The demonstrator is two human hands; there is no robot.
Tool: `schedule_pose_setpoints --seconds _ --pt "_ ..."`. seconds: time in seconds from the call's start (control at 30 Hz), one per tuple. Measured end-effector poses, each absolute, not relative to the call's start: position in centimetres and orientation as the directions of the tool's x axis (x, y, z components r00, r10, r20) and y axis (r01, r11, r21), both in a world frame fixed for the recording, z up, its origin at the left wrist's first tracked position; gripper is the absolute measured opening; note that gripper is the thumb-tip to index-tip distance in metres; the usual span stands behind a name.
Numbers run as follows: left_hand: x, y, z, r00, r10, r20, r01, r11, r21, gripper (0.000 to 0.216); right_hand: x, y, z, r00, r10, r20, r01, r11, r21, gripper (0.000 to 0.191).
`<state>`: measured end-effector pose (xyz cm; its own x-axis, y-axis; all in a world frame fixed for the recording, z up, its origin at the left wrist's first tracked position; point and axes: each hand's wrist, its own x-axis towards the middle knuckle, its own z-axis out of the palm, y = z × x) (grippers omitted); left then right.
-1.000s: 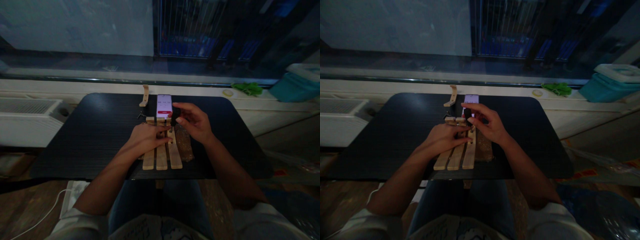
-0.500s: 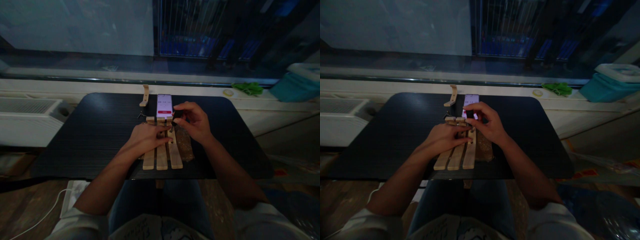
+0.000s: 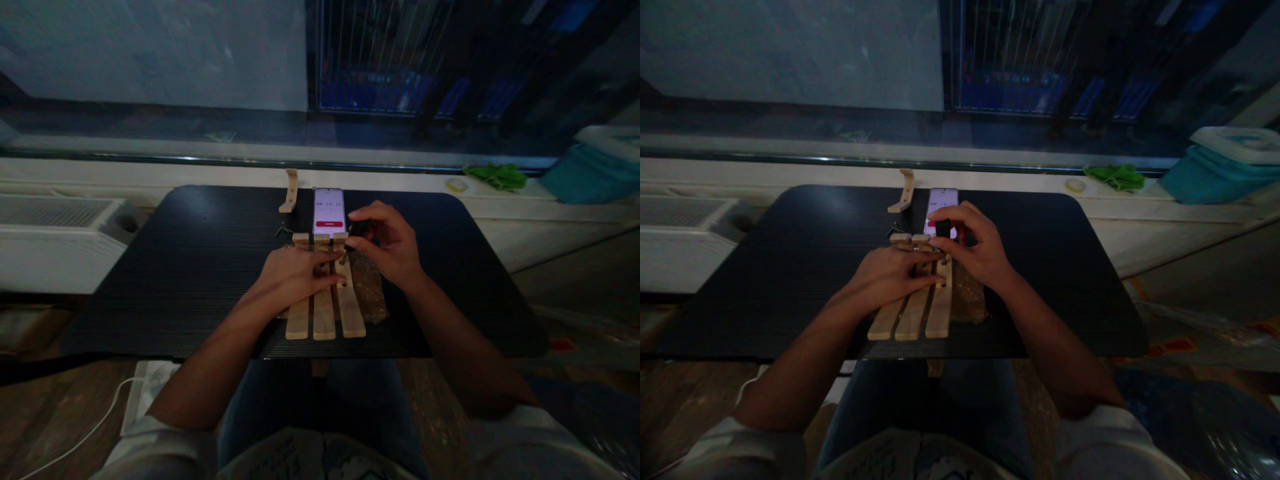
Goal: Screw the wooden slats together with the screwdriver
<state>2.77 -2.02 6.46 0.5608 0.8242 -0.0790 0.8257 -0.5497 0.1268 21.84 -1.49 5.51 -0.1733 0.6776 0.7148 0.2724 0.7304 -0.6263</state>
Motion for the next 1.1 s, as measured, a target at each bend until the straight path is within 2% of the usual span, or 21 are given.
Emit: schedule_pose_setpoints --seconds 0.4,1.1 --pt "2.82 -2.07 6.7 0.555 0.827 -0.092 0.83 -0.544 0.123 0.05 22.32 -1.96 5.73 -0.321 0.655 0.684 0.199 0.753 -0.627 0.032" --pt "2.9 -2.12 6.7 0.554 0.827 -0.097 0.832 -0.545 0.106 0.053 22.01 -1.74 5.44 -0.221 0.677 0.703 0.243 0.736 -0.632 0.032"
